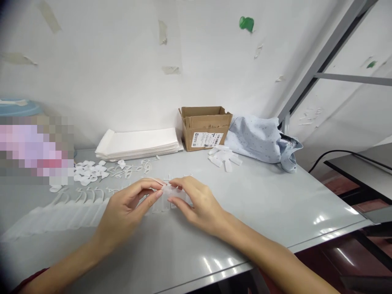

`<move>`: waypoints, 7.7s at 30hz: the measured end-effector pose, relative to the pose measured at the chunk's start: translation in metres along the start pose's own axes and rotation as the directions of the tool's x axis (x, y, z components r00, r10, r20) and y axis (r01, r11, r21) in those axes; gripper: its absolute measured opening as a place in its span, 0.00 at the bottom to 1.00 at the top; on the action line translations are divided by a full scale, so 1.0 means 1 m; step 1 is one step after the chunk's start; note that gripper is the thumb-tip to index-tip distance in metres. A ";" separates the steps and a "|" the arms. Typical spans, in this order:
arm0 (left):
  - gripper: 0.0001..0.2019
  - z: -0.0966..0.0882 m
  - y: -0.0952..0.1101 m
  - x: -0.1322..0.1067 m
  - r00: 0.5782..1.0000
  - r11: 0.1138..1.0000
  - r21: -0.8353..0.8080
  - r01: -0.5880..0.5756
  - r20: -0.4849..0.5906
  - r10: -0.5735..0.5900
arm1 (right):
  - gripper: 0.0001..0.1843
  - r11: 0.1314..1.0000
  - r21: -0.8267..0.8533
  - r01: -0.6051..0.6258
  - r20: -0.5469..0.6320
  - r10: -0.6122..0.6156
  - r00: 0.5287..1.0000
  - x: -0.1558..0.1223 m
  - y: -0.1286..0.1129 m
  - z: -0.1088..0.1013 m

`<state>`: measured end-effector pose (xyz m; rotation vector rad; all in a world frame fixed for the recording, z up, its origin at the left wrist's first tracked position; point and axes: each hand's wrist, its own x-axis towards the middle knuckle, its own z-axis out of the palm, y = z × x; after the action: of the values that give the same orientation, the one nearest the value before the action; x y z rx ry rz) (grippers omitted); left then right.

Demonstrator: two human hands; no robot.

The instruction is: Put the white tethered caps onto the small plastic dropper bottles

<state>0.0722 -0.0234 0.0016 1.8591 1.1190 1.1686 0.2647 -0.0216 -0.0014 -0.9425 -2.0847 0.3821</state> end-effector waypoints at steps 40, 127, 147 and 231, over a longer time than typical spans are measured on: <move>0.22 0.037 0.009 0.034 0.924 0.816 0.448 -0.366 0.279 0.261 | 0.10 0.638 0.432 -0.637 0.108 0.665 0.739 0.019 0.039 -0.038; 0.18 -0.054 -0.065 0.037 0.958 0.694 0.686 -0.219 0.284 0.022 | 0.16 0.820 -0.422 -0.386 -0.120 0.372 0.921 0.015 0.118 -0.066; 0.23 -0.054 -0.041 0.038 0.984 0.828 0.560 -0.042 0.166 -0.062 | 0.10 0.902 -0.272 -0.336 -0.097 0.321 0.942 0.014 0.111 -0.041; 0.24 0.013 0.000 -0.010 0.824 0.774 0.298 -0.559 0.304 0.478 | 0.15 0.525 0.717 -0.458 0.202 0.473 0.858 0.007 0.017 -0.015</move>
<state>0.0821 -0.0331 -0.0073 2.6515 0.7509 1.0474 0.2820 -0.0054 0.0028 -0.9403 -1.3604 1.4007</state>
